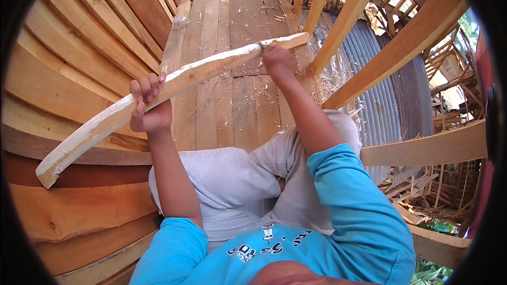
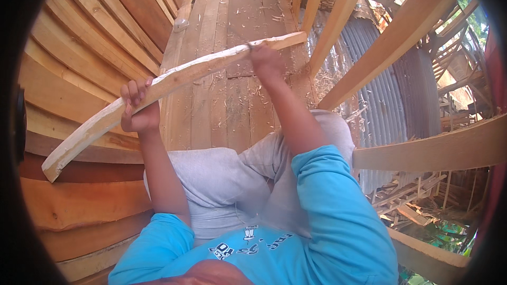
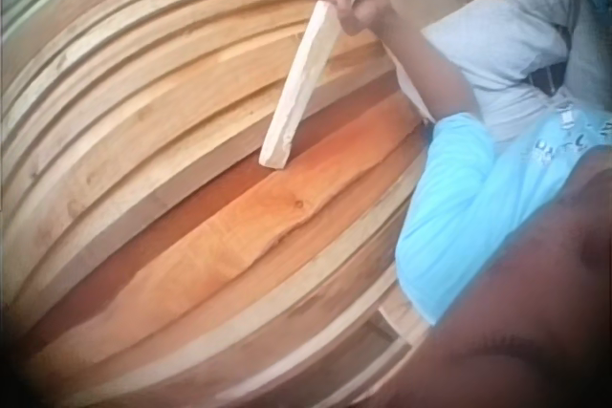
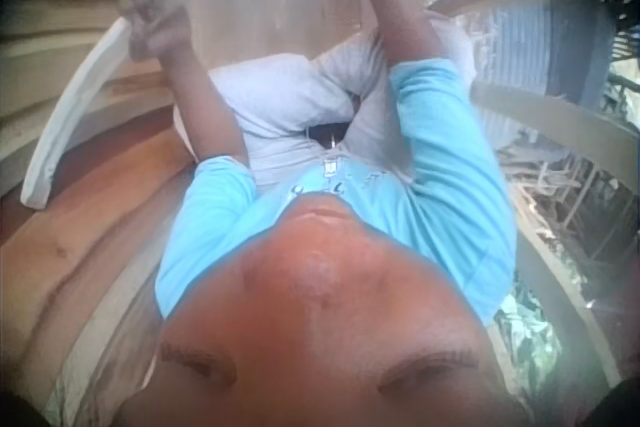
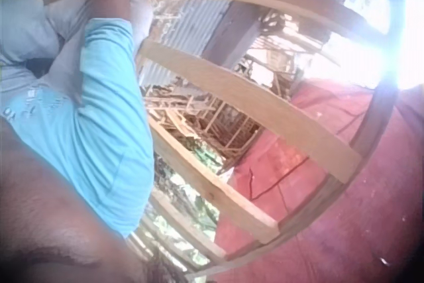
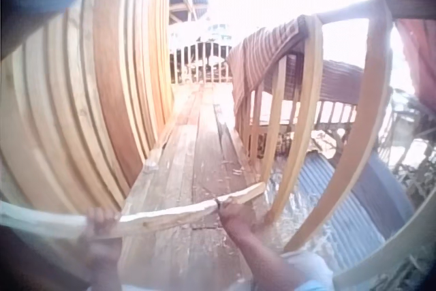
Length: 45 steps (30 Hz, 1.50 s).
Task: The person sits on a wooden floor and uses a knife to shave and shape a long curved piece of wood. The person holds the wood with the left hand and repeatedly scrapes the surface with the right hand, producing wood shavings that accumulate on the floor.
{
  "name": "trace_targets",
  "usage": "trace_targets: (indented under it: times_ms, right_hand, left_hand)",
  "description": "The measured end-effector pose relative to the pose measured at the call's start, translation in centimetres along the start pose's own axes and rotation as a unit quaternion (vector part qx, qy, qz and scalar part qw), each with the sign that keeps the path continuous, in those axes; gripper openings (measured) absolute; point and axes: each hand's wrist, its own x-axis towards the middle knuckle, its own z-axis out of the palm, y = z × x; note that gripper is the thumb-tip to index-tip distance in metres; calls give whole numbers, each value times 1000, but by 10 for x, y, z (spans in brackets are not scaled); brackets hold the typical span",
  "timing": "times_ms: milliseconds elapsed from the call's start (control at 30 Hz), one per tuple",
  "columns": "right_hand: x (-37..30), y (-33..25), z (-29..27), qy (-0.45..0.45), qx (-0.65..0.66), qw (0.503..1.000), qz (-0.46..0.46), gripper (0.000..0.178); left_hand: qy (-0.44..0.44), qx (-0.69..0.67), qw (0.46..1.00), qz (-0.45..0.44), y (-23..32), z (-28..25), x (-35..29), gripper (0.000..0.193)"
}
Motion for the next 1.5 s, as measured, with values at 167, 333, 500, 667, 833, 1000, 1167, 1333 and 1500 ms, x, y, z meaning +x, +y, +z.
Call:
trace_targets:
  times_ms: [167,333,500,667,833,1000,1167,1333,1500]
  right_hand:
    - [39,61,-1,41,-38,998,11,48]
    - [-25,-22,6,-40,38,994,-95,56]
    - [-49,-35,15,-3,29,985,-170,51]
    - [-35,-18,26,37,6,985,-170,52]
    - [-22,-2,29,45,-7,989,-142,52]
    - [2,18,11,9,-56,996,-75,54]
    - [-22,14,12,28,1,994,-105,55]
    - [-57,-37,-2,4,-37,988,-149,57]
    - [1,16,24,75,-13,993,-86,59]
  left_hand:
    - [-17,-17,1000,5,-8,4,9,33]
    - [-19,-23,999,11,-8,-2,8,33]
    - [-14,-13,1000,6,-4,1,6,33]
    - [-25,-12,1000,1,-2,0,6,32]
    - [-41,-5,999,-2,1,-1,7,30]
    - [-47,-1,999,-6,2,-1,6,30]
    - [-56,-24,998,8,-4,-2,10,31]
    - [-46,-24,999,10,1,-9,6,32]
    - [-51,-11,999,7,-2,0,8,32]
